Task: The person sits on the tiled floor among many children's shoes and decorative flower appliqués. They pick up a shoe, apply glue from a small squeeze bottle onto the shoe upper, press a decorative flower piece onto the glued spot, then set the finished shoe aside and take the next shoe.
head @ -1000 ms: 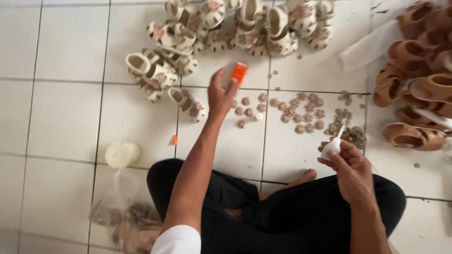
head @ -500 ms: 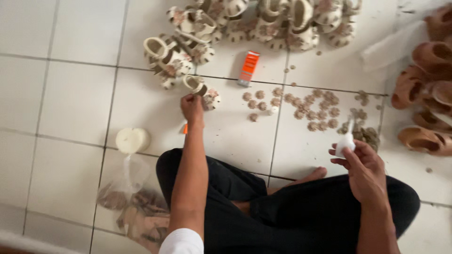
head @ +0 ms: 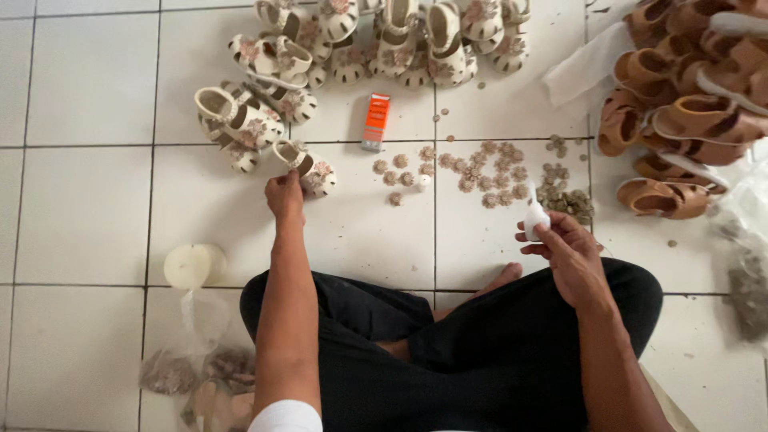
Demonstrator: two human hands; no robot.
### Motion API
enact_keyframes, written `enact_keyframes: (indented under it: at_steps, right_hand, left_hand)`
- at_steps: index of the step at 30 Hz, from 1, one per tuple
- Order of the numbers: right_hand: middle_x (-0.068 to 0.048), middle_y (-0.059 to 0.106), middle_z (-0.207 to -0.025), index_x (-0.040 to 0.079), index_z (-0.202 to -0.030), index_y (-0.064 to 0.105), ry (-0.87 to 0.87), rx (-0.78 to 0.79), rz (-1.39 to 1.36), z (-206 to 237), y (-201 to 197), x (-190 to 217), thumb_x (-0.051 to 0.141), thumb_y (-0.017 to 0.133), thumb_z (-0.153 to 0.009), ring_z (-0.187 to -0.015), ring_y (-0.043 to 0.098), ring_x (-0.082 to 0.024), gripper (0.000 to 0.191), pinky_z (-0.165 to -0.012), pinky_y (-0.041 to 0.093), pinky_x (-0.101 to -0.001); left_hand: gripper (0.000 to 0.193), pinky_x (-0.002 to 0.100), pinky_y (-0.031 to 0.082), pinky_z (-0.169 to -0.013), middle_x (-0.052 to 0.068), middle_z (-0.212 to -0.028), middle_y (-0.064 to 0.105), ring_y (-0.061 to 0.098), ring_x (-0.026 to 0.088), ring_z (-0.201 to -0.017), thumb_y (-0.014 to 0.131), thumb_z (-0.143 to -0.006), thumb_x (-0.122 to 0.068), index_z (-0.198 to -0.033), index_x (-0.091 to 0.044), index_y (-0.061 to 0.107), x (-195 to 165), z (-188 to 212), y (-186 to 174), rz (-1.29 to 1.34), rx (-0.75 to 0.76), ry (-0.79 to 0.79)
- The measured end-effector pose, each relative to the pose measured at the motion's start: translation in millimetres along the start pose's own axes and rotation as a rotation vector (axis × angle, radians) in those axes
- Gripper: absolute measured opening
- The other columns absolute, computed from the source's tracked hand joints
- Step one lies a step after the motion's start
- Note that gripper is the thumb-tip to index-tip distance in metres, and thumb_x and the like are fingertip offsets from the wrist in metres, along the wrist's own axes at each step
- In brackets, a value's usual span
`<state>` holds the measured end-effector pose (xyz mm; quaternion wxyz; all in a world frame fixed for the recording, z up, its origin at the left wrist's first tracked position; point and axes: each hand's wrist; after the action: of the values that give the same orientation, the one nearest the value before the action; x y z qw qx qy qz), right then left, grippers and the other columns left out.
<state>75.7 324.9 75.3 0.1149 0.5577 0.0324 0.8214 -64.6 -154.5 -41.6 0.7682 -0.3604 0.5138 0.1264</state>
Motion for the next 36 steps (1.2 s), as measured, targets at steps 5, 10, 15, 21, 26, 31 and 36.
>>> enact_keyframes:
  at_steps: [5,10,15,21,26,31,36]
  right_hand:
    - [-0.011,0.071,-0.114,0.000,-0.124,0.062,-0.062,-0.003,-0.011,2,-7,-3,0.013,0.063,-0.103,-0.109,0.071,-0.023,0.025,-0.088,0.059,-0.0370]
    - [-0.011,0.072,-0.114,0.002,-0.124,0.063,-0.104,-0.070,-0.115,22,-19,3,0.011,0.062,-0.104,-0.108,0.070,-0.025,0.022,-0.086,0.057,-0.0371]
    - [-0.012,0.071,-0.114,0.001,-0.124,0.062,-0.188,-0.049,-0.284,61,-27,24,0.009,0.059,-0.107,-0.111,0.071,-0.029,0.019,-0.089,0.059,-0.0397]
    - [-0.016,0.071,-0.116,0.001,-0.123,0.062,-0.232,0.038,-0.258,77,-5,30,0.006,0.058,-0.104,-0.106,0.070,-0.024,0.020,-0.090,0.058,-0.0383]
    - [-0.018,0.070,-0.111,-0.003,-0.125,0.064,-0.094,0.164,-0.346,81,29,9,0.008,0.058,-0.108,-0.095,0.069,-0.026,0.021,-0.085,0.056,-0.0380]
    - [-0.017,0.070,-0.110,-0.008,-0.125,0.063,-0.028,0.179,-0.337,98,47,-10,0.011,0.059,-0.110,-0.092,0.067,-0.024,0.024,-0.080,0.056,-0.0366]
    - [-0.018,0.070,-0.108,-0.006,-0.124,0.062,-0.061,0.117,-0.186,115,48,-7,0.008,0.061,-0.106,-0.094,0.070,-0.024,0.023,-0.085,0.059,-0.0380]
  left_hand:
    - [0.031,0.041,0.055,-0.078,0.019,-0.092,0.074,0.070,0.029,-0.081,0.075,-0.082,-0.024,-0.092,0.005,0.072,-8,-14,-3,-0.138,0.049,0.029]
    - [0.033,0.040,0.055,-0.078,0.019,-0.095,0.072,0.069,0.027,-0.084,0.075,-0.087,-0.021,-0.098,0.009,0.068,2,-13,3,-0.085,0.069,0.008]
    - [0.040,0.043,0.050,-0.070,0.015,-0.107,0.069,0.065,0.025,-0.086,0.066,-0.092,-0.019,-0.123,0.008,0.067,2,-13,-3,0.318,0.245,-0.266]
    - [0.042,0.044,0.060,-0.093,0.015,-0.115,0.072,0.072,0.031,-0.104,0.057,-0.091,-0.016,-0.128,0.004,0.060,-20,17,-10,0.906,0.491,-0.314]
    - [0.047,0.046,0.057,-0.101,0.017,-0.126,0.068,0.068,0.031,-0.116,0.058,-0.090,-0.013,-0.134,0.004,0.058,-36,99,-39,1.060,0.800,-0.137]
    - [0.056,0.045,0.051,-0.111,0.019,-0.134,0.065,0.063,0.032,-0.125,0.059,-0.093,-0.019,-0.143,0.005,0.051,-48,182,-48,1.222,0.957,-0.354]
    - [0.062,0.047,0.048,-0.114,0.021,-0.139,0.062,0.061,0.033,-0.129,0.058,-0.098,-0.027,-0.148,0.006,0.046,-50,211,-44,1.299,1.120,-0.412]
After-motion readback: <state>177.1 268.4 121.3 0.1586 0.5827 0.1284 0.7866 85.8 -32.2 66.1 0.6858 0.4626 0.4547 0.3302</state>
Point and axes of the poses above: each hand's wrist, its own z-axis away from the middle knuckle, its own y-axis out of the palm, x = y × z
